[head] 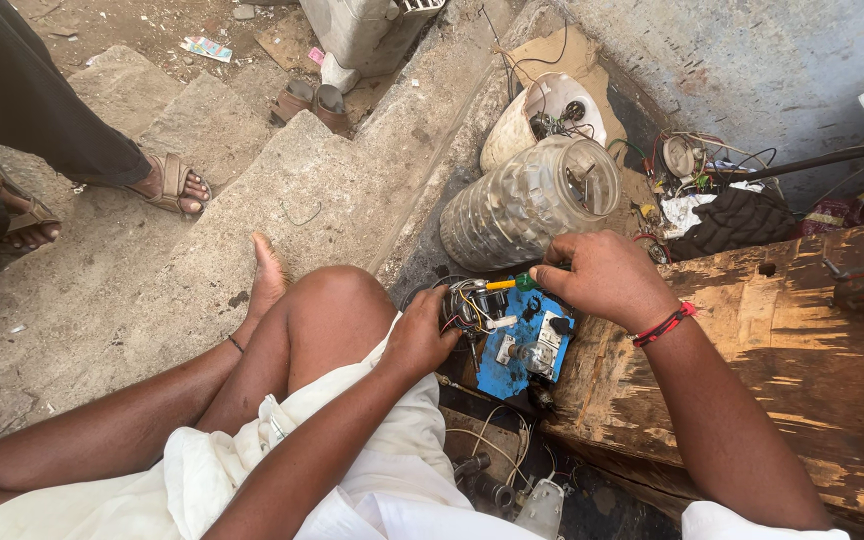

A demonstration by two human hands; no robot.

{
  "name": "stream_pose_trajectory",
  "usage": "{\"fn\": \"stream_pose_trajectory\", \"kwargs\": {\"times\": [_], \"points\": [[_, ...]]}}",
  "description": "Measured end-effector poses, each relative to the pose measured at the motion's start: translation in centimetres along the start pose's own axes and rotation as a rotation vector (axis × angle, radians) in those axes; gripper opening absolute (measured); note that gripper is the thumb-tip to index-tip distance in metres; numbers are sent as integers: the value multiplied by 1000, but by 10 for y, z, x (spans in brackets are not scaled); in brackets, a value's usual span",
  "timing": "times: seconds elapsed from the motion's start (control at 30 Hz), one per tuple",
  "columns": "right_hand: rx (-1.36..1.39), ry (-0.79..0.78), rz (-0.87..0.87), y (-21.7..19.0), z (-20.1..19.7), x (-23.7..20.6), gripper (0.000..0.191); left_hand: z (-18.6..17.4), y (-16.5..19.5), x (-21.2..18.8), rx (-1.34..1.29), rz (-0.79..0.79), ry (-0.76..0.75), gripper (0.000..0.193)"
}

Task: The person sits on outdoor stone steps and repairs a small electric motor, holding the motor on their lap and using a screwdriver to work on its parts. They pick the motor from a jar of parts, unscrew and reposition components, and at one point use a wrench on the motor before resuming with the screwdriver.

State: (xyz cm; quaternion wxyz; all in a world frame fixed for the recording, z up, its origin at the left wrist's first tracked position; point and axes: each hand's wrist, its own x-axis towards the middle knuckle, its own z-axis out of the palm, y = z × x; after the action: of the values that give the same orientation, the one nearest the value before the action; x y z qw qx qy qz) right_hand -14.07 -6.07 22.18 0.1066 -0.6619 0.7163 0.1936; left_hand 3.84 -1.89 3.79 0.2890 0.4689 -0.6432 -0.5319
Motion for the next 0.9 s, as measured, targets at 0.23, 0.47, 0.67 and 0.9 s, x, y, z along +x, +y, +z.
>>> {"fn": "stream_pose_trajectory", "kwargs": {"times": [0.23, 0.47, 0.67, 0.9], "points": [[-35, -8, 47, -15, 2, -5, 42, -3, 2, 8, 60, -24, -14, 81], [-53, 35, 1, -33, 11, -13, 38, -10, 0, 11, 45, -64, -61, 77], [-17, 15, 69, -34, 11, -15, 38, -16, -6, 11, 0, 4, -74, 91], [-6, -15, 86, -28, 9, -9, 40, -10, -11, 14, 87, -4, -108, 104]]}}
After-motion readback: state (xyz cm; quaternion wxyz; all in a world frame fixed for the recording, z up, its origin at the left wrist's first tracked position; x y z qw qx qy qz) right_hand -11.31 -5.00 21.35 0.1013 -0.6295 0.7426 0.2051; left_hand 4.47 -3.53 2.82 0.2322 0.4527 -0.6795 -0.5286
